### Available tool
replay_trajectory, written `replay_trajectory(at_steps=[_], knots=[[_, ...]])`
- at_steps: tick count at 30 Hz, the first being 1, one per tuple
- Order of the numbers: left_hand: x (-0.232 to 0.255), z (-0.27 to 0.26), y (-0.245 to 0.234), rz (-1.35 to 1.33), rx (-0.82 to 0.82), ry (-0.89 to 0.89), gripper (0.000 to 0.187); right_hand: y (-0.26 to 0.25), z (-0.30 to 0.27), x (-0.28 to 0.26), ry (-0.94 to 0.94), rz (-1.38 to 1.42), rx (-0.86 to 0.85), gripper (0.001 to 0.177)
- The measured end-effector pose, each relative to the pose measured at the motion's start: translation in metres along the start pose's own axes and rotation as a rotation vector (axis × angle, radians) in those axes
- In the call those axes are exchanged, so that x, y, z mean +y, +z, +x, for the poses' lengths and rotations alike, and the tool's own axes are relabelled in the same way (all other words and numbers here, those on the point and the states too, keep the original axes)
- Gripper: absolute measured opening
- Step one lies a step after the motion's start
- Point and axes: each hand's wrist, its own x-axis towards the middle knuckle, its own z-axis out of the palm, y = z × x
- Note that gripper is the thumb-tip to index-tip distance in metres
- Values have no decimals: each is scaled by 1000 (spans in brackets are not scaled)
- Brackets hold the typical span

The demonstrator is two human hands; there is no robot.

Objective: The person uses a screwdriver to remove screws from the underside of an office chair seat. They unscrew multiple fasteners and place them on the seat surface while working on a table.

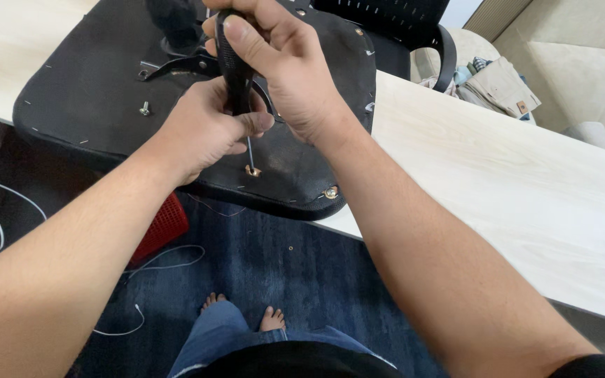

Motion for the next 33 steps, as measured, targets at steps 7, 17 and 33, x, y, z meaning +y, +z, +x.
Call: replay_trajectory(at_steps=[7,17,33], knots=[[1,4,3,120,45,-11,19,4,3,5,-34,-77,70,31],[0,3,3,171,66,17,21,-8,7,-5,-83,-29,-56,23],[2,9,6,207,76,-48,24,-6,9,-3,16,-97,-19,29]])
